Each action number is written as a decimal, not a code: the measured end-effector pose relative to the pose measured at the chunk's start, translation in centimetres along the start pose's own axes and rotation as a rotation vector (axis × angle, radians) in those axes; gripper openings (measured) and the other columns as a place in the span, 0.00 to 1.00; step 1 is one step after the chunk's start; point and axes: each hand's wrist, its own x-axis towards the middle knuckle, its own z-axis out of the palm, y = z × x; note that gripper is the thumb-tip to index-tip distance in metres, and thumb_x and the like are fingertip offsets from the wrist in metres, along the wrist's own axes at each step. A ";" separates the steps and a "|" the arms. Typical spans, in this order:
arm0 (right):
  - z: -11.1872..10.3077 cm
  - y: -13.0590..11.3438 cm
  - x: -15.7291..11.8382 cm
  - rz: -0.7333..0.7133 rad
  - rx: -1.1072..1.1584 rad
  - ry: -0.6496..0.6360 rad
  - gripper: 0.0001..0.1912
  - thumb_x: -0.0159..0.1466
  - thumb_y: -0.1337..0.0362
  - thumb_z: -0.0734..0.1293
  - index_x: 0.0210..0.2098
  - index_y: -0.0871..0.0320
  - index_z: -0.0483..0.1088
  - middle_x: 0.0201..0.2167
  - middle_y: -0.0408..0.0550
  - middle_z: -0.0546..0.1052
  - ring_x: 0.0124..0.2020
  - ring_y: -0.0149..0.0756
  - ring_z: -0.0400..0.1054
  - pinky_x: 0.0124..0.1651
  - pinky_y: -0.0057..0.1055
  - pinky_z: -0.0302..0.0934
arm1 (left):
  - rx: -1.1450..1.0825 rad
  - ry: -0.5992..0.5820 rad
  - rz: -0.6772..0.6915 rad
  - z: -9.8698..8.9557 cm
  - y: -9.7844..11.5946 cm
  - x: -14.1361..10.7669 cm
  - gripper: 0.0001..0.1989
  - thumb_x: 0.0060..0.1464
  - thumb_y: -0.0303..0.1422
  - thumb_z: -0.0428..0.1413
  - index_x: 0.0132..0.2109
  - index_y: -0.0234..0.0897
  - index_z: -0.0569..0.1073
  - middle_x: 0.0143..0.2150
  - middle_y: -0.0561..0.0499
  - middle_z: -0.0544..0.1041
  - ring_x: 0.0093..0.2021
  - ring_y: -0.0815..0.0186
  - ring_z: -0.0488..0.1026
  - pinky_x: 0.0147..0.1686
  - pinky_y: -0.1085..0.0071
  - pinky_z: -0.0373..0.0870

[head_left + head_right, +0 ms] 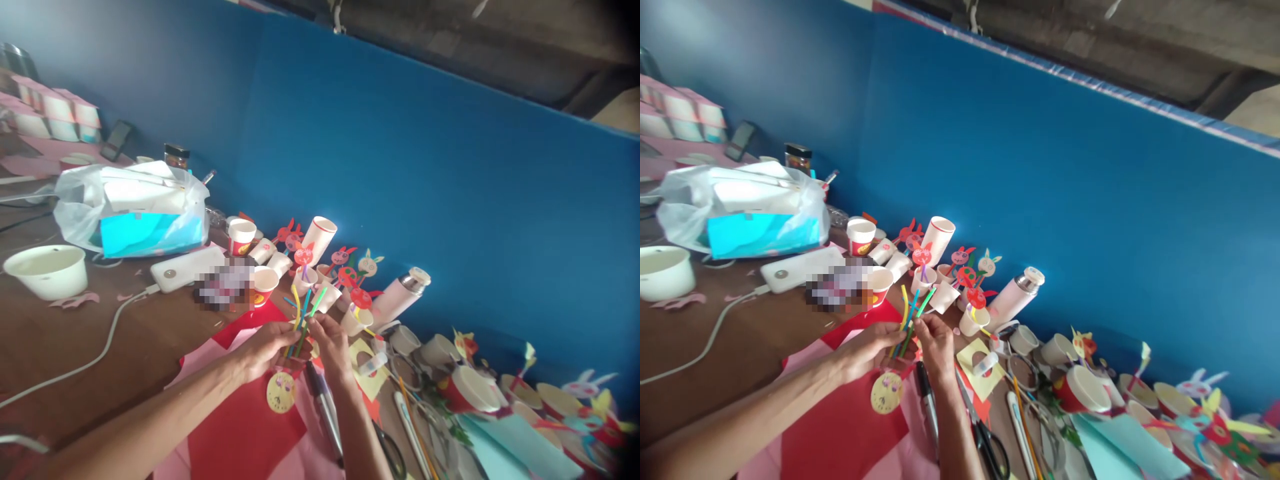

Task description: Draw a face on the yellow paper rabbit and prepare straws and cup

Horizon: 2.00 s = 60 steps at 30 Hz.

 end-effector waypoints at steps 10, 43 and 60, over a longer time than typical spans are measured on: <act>0.7 0.8 -0.3 0.071 0.071 0.029 0.16 0.56 0.50 0.71 0.28 0.57 0.72 0.21 0.39 0.73 0.23 0.30 0.65 0.29 0.27 0.62 | -0.033 0.000 0.022 -0.1 -0.2 0.3 0.28 0.38 0.46 0.72 0.41 0.30 0.77 0.36 0.42 0.80 0.39 0.59 0.77 0.32 0.69 0.74; 1.4 2.5 -0.2 0.011 0.033 0.080 0.18 0.55 0.49 0.71 0.29 0.60 0.74 0.22 0.43 0.74 0.24 0.33 0.67 0.29 0.28 0.64 | 0.030 0.075 0.066 0.2 -0.7 0.1 0.27 0.38 0.49 0.70 0.36 0.29 0.76 0.30 0.44 0.79 0.30 0.63 0.76 0.30 0.68 0.73; 1.2 0.0 -0.8 0.052 0.092 -0.119 0.22 0.55 0.46 0.70 0.22 0.59 0.73 0.17 0.37 0.61 0.20 0.26 0.52 0.22 0.24 0.49 | 0.108 -0.001 0.041 -0.3 -1.3 0.2 0.20 0.48 0.45 0.67 0.36 0.30 0.76 0.29 0.47 0.78 0.30 0.67 0.75 0.32 0.72 0.72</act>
